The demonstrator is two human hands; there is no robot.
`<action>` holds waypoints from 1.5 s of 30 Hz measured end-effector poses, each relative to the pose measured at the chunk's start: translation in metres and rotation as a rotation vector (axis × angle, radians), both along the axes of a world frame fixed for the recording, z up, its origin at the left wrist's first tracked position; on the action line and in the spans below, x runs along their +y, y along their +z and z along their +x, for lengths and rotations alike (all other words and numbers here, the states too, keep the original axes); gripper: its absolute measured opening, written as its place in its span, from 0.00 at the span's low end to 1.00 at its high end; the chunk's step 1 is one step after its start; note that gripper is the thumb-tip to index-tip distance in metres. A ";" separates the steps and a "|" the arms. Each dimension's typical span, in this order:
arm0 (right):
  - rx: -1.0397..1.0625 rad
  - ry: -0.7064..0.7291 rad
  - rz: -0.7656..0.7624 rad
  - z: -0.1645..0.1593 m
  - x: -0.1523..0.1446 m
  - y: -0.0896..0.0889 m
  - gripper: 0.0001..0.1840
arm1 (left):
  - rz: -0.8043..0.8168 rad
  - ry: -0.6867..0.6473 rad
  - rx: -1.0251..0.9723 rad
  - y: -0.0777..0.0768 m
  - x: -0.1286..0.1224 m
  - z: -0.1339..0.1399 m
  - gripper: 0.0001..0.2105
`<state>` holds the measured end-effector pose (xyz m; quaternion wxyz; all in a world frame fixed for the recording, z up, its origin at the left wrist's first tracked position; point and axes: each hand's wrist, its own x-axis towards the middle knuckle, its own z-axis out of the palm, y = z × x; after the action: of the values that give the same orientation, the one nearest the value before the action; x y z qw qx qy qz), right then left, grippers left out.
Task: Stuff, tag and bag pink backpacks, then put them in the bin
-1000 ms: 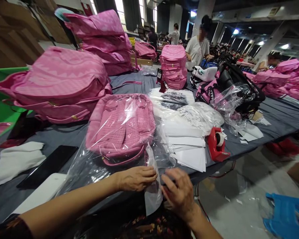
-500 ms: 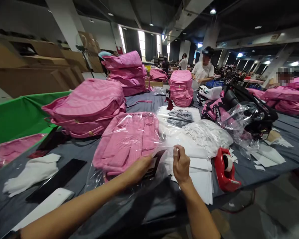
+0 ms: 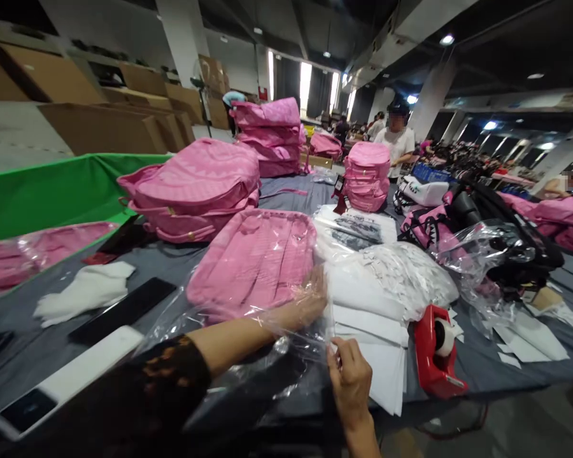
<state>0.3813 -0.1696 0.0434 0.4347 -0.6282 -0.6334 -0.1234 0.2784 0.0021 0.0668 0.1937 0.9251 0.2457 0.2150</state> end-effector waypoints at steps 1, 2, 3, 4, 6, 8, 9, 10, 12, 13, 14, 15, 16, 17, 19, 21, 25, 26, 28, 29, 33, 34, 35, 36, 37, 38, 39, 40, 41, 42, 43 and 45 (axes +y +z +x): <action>0.030 -0.044 -0.040 0.004 -0.006 -0.007 0.11 | 0.007 -0.011 0.030 -0.013 -0.018 -0.015 0.23; 0.075 -0.097 -0.074 0.006 -0.010 -0.015 0.14 | 0.039 -0.038 0.058 -0.026 -0.035 -0.034 0.25; 0.141 -0.155 -0.118 0.007 -0.013 -0.022 0.16 | 0.104 -0.066 0.083 -0.039 -0.050 -0.055 0.27; 0.228 -0.203 -0.178 0.006 -0.015 -0.029 0.18 | 0.200 -0.090 0.100 -0.051 -0.060 -0.077 0.28; 0.455 -0.232 -0.335 -0.005 -0.016 -0.040 0.24 | 0.464 -0.016 0.097 -0.071 -0.066 -0.117 0.29; 0.676 -0.163 -0.455 -0.026 -0.015 -0.045 0.28 | 0.655 0.116 0.077 -0.084 -0.052 -0.146 0.28; 0.749 -0.107 -0.479 -0.038 -0.015 -0.045 0.29 | 0.717 0.155 0.069 -0.086 -0.041 -0.154 0.28; 0.792 -0.052 -0.484 -0.049 -0.016 -0.045 0.29 | 0.761 0.163 0.065 -0.086 -0.029 -0.157 0.28; 0.817 0.021 -0.472 -0.065 -0.022 -0.045 0.28 | 0.807 0.145 0.055 -0.082 -0.009 -0.154 0.28; 0.825 0.030 -0.466 -0.067 -0.026 -0.047 0.28 | 0.811 0.154 0.046 -0.079 -0.002 -0.149 0.29; 0.841 0.020 -0.462 -0.064 -0.030 -0.050 0.28 | 0.803 0.168 0.038 -0.076 0.002 -0.143 0.29; 0.865 -0.006 -0.459 -0.058 -0.034 -0.054 0.30 | 0.781 0.180 0.036 -0.074 0.004 -0.136 0.29; 0.884 -0.040 -0.462 -0.049 -0.038 -0.057 0.32 | 0.749 0.187 0.038 -0.072 0.004 -0.129 0.29; 0.884 -0.076 -0.469 -0.038 -0.040 -0.059 0.33 | 0.707 0.188 0.046 -0.070 0.002 -0.123 0.29; 0.788 -0.156 -0.488 -0.019 -0.042 -0.059 0.33 | 0.612 0.163 0.057 -0.068 -0.009 -0.114 0.28; 0.554 -0.269 -0.449 -0.008 -0.040 -0.052 0.32 | 0.575 0.041 0.029 -0.064 -0.030 -0.116 0.25; 0.179 -0.347 -0.208 -0.011 -0.033 -0.036 0.24 | 0.783 -0.391 -0.139 -0.056 -0.081 -0.165 0.15; 0.143 -0.298 -0.160 -0.014 -0.033 -0.034 0.19 | 0.829 -0.314 -0.190 -0.055 -0.089 -0.185 0.15; 0.099 -0.192 -0.101 -0.016 -0.035 -0.034 0.12 | 0.844 0.107 -0.215 -0.055 -0.095 -0.224 0.20; 0.088 -0.163 -0.087 -0.015 -0.037 -0.036 0.12 | 0.812 0.355 -0.186 -0.055 -0.093 -0.243 0.22; 0.219 -0.288 -0.063 0.002 -0.044 -0.038 0.16 | 0.545 0.906 -0.066 -0.060 -0.071 -0.301 0.12; 0.267 -0.319 -0.077 0.008 -0.045 -0.037 0.18 | 0.437 0.936 -0.102 -0.062 -0.069 -0.310 0.10; 0.298 -0.337 -0.096 0.013 -0.045 -0.035 0.21 | 0.315 0.952 -0.162 -0.063 -0.069 -0.316 0.10; 0.309 -0.343 -0.115 0.018 -0.044 -0.034 0.23 | 0.196 0.963 -0.235 -0.065 -0.072 -0.319 0.12; 0.299 -0.344 -0.133 0.022 -0.044 -0.032 0.25 | 0.085 0.980 -0.304 -0.066 -0.078 -0.320 0.13; 0.280 -0.350 -0.144 0.025 -0.043 -0.032 0.27 | -0.007 1.005 -0.361 -0.068 -0.086 -0.319 0.14; 0.271 -0.360 -0.149 0.027 -0.043 -0.032 0.28 | -0.086 1.035 -0.402 -0.069 -0.094 -0.317 0.15; 0.282 -0.366 -0.158 0.028 -0.043 -0.033 0.28 | -0.164 1.059 -0.437 -0.070 -0.102 -0.314 0.16; 0.313 -0.357 -0.178 0.028 -0.044 -0.034 0.28 | -0.248 1.078 -0.476 -0.071 -0.110 -0.311 0.17; 0.357 -0.337 -0.209 0.027 -0.045 -0.035 0.27 | -0.333 1.104 -0.519 -0.072 -0.116 -0.308 0.17; 0.405 -0.312 -0.244 0.026 -0.047 -0.036 0.26 | -0.413 1.141 -0.558 -0.073 -0.121 -0.306 0.19; 0.475 -0.284 -0.299 0.025 -0.053 -0.038 0.25 | -0.550 1.218 -0.590 -0.078 -0.127 -0.306 0.21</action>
<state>0.4061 -0.2230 0.0057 0.4516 -0.7787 -0.4311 0.0618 -0.0271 -0.1245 -0.0113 0.3234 0.4456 0.6997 0.4553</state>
